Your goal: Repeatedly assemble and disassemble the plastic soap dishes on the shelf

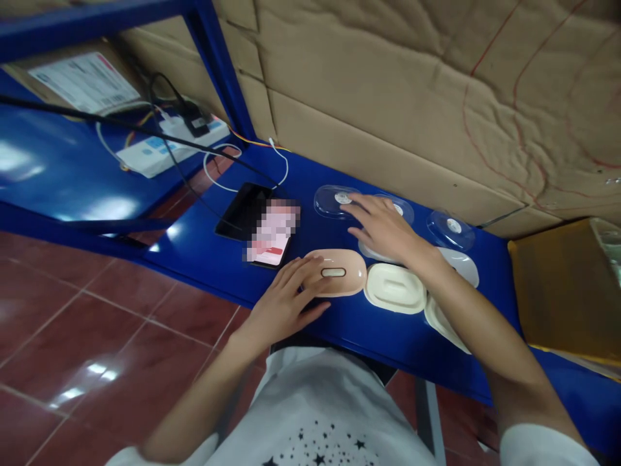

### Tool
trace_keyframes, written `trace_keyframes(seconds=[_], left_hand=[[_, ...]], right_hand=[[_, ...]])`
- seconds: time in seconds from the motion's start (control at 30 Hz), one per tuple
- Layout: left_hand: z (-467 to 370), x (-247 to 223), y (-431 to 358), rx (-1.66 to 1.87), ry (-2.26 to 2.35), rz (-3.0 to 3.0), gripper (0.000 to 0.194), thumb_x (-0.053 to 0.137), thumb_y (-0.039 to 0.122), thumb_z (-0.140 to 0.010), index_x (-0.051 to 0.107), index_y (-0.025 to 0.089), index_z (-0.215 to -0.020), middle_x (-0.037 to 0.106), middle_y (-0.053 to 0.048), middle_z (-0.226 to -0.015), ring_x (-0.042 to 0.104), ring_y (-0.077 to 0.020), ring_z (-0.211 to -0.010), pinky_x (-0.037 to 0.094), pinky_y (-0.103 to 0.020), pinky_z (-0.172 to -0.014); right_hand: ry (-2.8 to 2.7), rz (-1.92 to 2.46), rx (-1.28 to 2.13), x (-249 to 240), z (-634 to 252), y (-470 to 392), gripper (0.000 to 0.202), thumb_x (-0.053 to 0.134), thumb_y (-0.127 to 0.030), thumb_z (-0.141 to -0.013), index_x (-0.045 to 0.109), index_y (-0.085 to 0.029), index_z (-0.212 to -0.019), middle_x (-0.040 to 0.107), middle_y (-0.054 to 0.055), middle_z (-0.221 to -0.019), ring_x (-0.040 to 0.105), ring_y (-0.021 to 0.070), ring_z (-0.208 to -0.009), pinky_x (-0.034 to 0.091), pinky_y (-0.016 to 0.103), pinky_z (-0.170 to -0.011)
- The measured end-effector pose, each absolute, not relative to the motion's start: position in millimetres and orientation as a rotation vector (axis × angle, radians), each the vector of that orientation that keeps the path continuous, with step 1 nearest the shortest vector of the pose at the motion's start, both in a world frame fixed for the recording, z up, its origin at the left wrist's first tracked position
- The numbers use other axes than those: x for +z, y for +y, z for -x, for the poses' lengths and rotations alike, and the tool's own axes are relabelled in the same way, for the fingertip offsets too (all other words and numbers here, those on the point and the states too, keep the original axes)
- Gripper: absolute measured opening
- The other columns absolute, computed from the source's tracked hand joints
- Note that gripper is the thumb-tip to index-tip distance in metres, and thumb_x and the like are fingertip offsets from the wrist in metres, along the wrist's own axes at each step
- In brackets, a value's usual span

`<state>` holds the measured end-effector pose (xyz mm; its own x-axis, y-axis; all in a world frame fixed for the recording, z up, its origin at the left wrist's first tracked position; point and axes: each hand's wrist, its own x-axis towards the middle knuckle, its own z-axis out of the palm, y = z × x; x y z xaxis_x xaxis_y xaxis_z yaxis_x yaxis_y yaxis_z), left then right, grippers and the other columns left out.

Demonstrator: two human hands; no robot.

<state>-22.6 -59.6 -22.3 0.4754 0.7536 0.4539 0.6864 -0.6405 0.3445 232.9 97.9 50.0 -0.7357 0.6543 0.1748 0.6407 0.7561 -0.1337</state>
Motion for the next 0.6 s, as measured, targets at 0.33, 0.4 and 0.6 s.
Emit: trace_keyframes(seconds=[0.33,0.4,0.6], left_hand=[[24.5,-32.5,-62.4,1.153,1.249,-2.584,0.031,0.076,0.014,-0.095,0.069,0.024,-0.123,0.074,-0.01,-0.129,0.071,-0.0284,-0.126,0.061,-0.052,-0.112],[24.3,-31.8,-62.8,1.172,1.268,-2.563,0.033,0.077,0.015,-0.095,0.068,0.024,-0.125,0.071,-0.011,-0.132,0.071,-0.0291,-0.126,0.063,-0.051,-0.11],[24.8,-30.9,-65.1,1.23,1.411,-2.399,0.06,0.078,0.019,-0.097,0.054,0.029,-0.151,0.061,-0.014,-0.145,0.068,-0.0292,-0.131,0.067,-0.045,-0.106]], right_hand=[[-2.8,1.074,0.423,18.0,-219.9,183.4,0.075,0.086,-0.035,-0.087,0.052,-0.022,-0.153,0.052,0.019,-0.16,0.05,0.0376,-0.151,0.039,0.061,-0.124],[-2.765,1.077,0.483,21.0,-219.0,181.4,0.068,0.086,-0.035,-0.085,0.056,-0.025,-0.145,0.057,0.015,-0.149,0.06,0.0336,-0.137,0.047,0.055,-0.117],[-2.632,0.919,0.543,43.3,-219.5,145.0,0.059,0.085,-0.034,-0.086,0.057,-0.024,-0.137,0.054,0.015,-0.149,0.055,0.032,-0.143,0.044,0.051,-0.122]])
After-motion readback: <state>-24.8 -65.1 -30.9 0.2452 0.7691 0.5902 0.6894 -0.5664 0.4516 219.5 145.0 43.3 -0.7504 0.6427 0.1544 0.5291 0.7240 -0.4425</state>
